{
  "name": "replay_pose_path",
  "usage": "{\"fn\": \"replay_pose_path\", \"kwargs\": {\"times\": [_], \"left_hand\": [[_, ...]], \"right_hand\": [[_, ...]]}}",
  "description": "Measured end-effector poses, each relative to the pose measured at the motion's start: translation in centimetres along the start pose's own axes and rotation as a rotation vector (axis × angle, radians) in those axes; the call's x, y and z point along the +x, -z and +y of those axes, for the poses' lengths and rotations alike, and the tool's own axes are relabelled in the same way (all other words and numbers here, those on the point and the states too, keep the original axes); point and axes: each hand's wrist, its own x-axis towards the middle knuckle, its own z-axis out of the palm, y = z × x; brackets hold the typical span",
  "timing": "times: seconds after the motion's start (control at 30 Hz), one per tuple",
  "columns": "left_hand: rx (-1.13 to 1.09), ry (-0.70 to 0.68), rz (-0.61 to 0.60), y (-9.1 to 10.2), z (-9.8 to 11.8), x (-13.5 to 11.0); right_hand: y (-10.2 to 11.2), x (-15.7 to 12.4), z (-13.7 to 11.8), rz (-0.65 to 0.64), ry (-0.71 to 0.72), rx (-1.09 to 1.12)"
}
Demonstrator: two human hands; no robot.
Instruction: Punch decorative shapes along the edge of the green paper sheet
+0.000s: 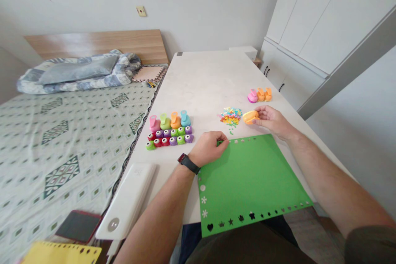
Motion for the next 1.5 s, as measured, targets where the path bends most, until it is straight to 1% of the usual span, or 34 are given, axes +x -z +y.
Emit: {"fn": "replay_pose_path", "kwargs": {"times": [0.1, 0.2, 0.3, 0.4, 0.5, 0.77, 1.0, 1.23, 1.37, 1.5], "left_hand": [[0.0, 0.002, -0.001, 0.1, 0.1, 0.0], [0.002, 0.009, 0.0, 0.1, 0.2, 0.0], [0.003, 0.011, -0.003, 0.1, 0.2, 0.0], [0.002, 0.008, 0.0, 0.1, 0.1, 0.0], [0.002, 0.002, 0.004, 0.1, 0.1, 0.0], [0.007, -0.002, -0.001, 0.2, 0.0, 0.0], [0.005, -0.001, 0.0, 0.1, -0.1, 0.0], [0.001, 0.007, -0.008, 0.2, 0.0, 0.0], [0.007, 0.016, -0.009, 0.2, 0.1, 0.0], [0.008, 0.01, -0.001, 0.2, 0.1, -0.1]], "right_hand": [[-0.2, 0.0, -0.1, 0.065, -0.026, -0.001], [-0.4, 0.0, -0.3, 0.093, -0.047, 0.128], [-0.5, 0.0, -0.8, 0.049, -0.112, 0.311], [-0.5, 0.1, -1.4, 0.021, -0.213, 0.425], [-0.4, 0.2, -1.7, 0.025, -0.303, 0.506], [0.1, 0.3, -2.0, 0.005, -0.418, 0.626], [0.3, 0.3, -2.0, -0.043, -0.449, 0.581], [0.4, 0.4, -1.9, -0.051, -0.487, 0.709], [0.5, 0.3, -1.7, -0.093, -0.481, 0.739], [0.3, 0.3, -1.8, -0.104, -0.449, 0.697]]}}
